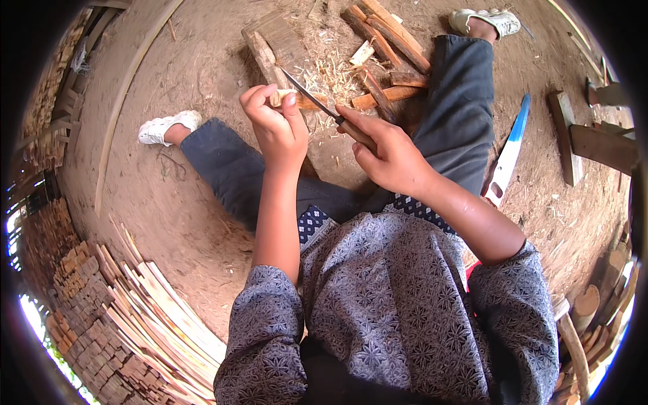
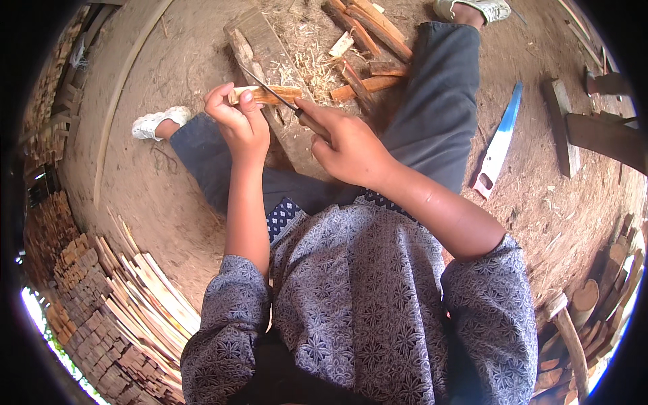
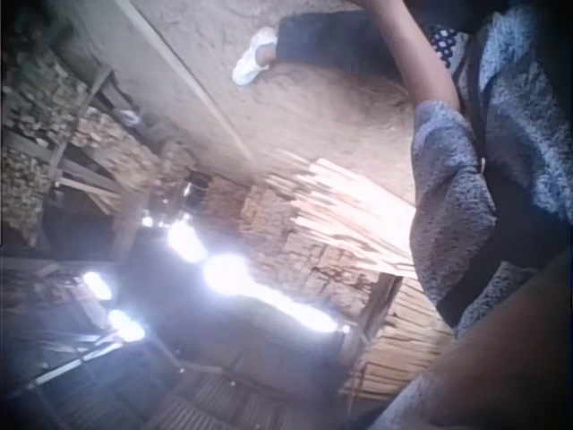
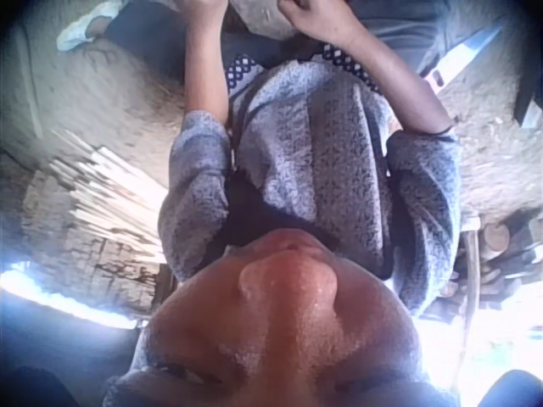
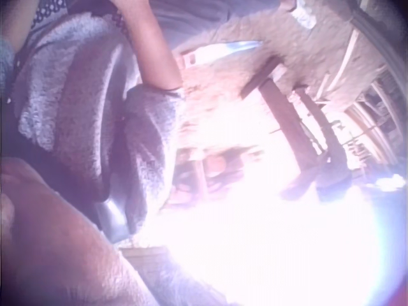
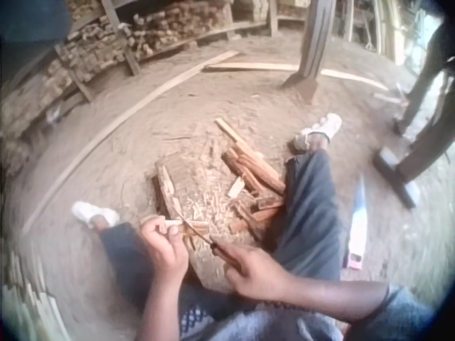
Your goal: The person sits on the ground and uses a curved knife to shave and shape a small piece of wood held in the left hand. The person repeatedly rotates the wood and removes thin shavings, producing a pile of wood shavings on the ground.
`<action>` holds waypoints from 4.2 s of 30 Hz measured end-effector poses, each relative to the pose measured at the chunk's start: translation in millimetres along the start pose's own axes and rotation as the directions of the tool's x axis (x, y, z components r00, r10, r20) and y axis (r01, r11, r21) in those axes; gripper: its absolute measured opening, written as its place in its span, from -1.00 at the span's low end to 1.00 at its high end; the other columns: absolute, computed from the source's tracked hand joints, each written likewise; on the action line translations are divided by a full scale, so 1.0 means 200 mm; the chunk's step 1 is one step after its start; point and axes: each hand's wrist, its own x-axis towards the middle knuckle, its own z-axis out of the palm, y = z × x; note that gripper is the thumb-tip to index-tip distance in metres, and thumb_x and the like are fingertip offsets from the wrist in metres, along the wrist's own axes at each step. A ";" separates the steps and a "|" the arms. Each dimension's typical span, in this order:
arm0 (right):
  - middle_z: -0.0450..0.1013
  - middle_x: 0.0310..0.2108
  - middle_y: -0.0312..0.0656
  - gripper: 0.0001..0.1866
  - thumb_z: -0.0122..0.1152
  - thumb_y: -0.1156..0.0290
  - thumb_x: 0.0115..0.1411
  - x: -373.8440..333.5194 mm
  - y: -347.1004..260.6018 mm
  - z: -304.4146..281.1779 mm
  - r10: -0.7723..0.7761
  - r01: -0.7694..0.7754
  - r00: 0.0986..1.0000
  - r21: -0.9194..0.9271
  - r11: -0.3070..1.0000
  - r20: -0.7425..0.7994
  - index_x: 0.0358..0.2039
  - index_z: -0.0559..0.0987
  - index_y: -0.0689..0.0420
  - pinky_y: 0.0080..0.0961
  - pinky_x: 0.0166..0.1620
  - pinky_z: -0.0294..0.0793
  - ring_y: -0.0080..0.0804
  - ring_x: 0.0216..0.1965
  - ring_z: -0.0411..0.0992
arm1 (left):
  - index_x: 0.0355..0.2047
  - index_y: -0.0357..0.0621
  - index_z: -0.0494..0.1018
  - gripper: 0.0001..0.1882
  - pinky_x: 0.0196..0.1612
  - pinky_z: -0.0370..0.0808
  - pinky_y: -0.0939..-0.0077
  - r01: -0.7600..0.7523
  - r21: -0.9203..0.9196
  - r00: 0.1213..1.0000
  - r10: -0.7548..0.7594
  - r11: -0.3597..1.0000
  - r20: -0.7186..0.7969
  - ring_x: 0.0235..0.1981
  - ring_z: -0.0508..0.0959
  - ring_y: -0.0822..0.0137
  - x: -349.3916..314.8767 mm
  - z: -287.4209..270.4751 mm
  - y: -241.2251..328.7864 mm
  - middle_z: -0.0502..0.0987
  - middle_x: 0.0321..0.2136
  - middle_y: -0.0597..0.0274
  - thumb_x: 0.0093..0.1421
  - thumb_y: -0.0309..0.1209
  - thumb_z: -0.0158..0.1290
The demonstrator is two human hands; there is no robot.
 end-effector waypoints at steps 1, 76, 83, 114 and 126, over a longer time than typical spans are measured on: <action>0.55 0.02 0.21 -0.34 0.07 0.55 0.15 0.00 0.01 0.00 0.002 -0.002 1.000 0.021 1.000 -0.020 0.33 0.39 0.29 -0.23 0.13 0.53 0.02 0.04 0.59 | 0.08 -0.25 0.23 -0.70 -0.21 0.50 0.35 0.000 -0.001 1.000 0.000 1.000 0.014 -0.16 0.47 0.13 0.01 0.01 0.00 0.32 -0.06 -0.06 0.46 -0.39 0.01; 0.60 -0.21 0.19 -0.58 0.06 0.28 0.41 0.12 0.41 0.14 0.210 -0.221 0.970 -0.083 0.972 -0.124 0.26 0.44 -0.07 0.03 0.00 0.55 0.20 -0.12 0.58 | 0.07 -0.39 0.51 -0.66 -0.07 0.73 0.46 0.064 -0.025 0.992 -0.061 0.998 0.114 -0.06 0.61 0.28 0.07 0.00 0.23 0.44 -0.05 0.07 0.28 -0.72 0.11; 0.60 -0.22 0.22 -0.59 0.08 0.23 0.40 0.10 0.69 0.08 0.307 -0.304 0.951 -0.243 0.921 -0.028 0.23 0.47 -0.08 0.00 0.00 0.56 0.20 -0.12 0.59 | 0.00 -0.37 0.53 -0.75 -0.09 0.72 0.44 -0.031 -0.017 0.995 0.032 0.999 0.098 -0.06 0.64 0.18 -0.02 -0.14 0.17 0.51 -0.04 -0.01 0.32 -0.67 0.09; 0.60 -0.40 0.01 -0.68 0.18 0.36 0.40 0.02 -0.05 -0.07 0.059 -0.061 0.994 -0.019 0.998 -0.089 0.12 0.50 0.13 -0.24 -0.31 0.54 -0.07 -0.39 0.63 | -0.26 -0.35 0.58 -0.83 -0.02 0.66 0.37 -0.197 0.095 0.966 0.177 0.976 0.191 -0.09 0.65 0.19 0.05 -0.22 0.17 0.52 -0.10 0.04 0.16 -0.75 0.26; 0.60 -0.41 -0.04 -0.69 0.13 0.28 0.43 0.02 -0.13 -0.04 0.027 0.000 0.976 0.125 0.992 -0.217 0.12 0.50 0.08 -0.23 -0.32 0.50 -0.05 -0.48 0.54 | -0.27 -0.28 0.61 -0.80 -0.09 0.63 0.41 -0.212 0.143 0.971 0.192 0.967 0.141 -0.18 0.61 0.26 0.05 -0.19 0.20 0.52 -0.21 0.14 0.10 -0.71 0.34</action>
